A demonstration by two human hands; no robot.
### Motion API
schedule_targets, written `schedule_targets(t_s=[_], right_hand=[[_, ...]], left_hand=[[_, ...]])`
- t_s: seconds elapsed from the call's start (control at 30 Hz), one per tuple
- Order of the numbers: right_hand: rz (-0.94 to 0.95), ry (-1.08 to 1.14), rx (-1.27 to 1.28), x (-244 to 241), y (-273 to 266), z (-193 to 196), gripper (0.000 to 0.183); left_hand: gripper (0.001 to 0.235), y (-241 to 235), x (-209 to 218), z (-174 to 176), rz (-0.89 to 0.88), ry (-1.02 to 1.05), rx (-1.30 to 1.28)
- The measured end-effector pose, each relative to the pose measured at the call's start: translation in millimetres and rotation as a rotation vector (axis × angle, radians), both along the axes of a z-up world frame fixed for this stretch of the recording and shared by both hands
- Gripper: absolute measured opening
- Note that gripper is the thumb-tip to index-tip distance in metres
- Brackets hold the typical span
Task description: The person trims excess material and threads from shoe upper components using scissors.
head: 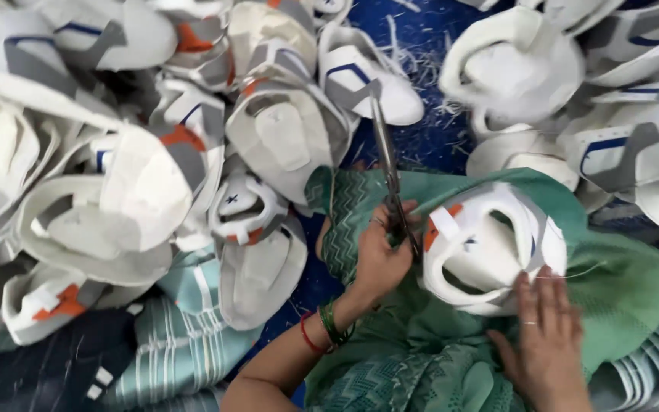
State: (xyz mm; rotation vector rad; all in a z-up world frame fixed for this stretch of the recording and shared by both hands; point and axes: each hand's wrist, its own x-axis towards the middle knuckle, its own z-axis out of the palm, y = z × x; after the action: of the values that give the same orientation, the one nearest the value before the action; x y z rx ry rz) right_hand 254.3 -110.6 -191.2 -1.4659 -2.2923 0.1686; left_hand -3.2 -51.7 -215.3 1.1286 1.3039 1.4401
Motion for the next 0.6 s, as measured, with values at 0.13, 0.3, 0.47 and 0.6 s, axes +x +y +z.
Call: schedule_targets(t_s=[0.13,0.3,0.47,0.6], right_hand=[[-0.066,0.049,-0.034,-5.7,4.8,20.4,0.069],[-0.137,-0.087,0.005,-18.4,11.1,13.8,0.057],[-0.190,-0.053,0.021,-23.2,10.5,5.7,0.054],[-0.209,-0.067,0.015,-24.7,12.1,8.8,0.053]], left_hand=[[0.027,-11.1,-5.6,-28.6,-0.030,0.103,-0.146],[0.014,17.3,-27.9,-60.0,-0.036,0.059,-0.174],[0.042,116.5,-105.5,-71.7,0.771,0.410,-0.189],[0.055,204.9,-173.7,-103.7,1.095,0.362,0.037]])
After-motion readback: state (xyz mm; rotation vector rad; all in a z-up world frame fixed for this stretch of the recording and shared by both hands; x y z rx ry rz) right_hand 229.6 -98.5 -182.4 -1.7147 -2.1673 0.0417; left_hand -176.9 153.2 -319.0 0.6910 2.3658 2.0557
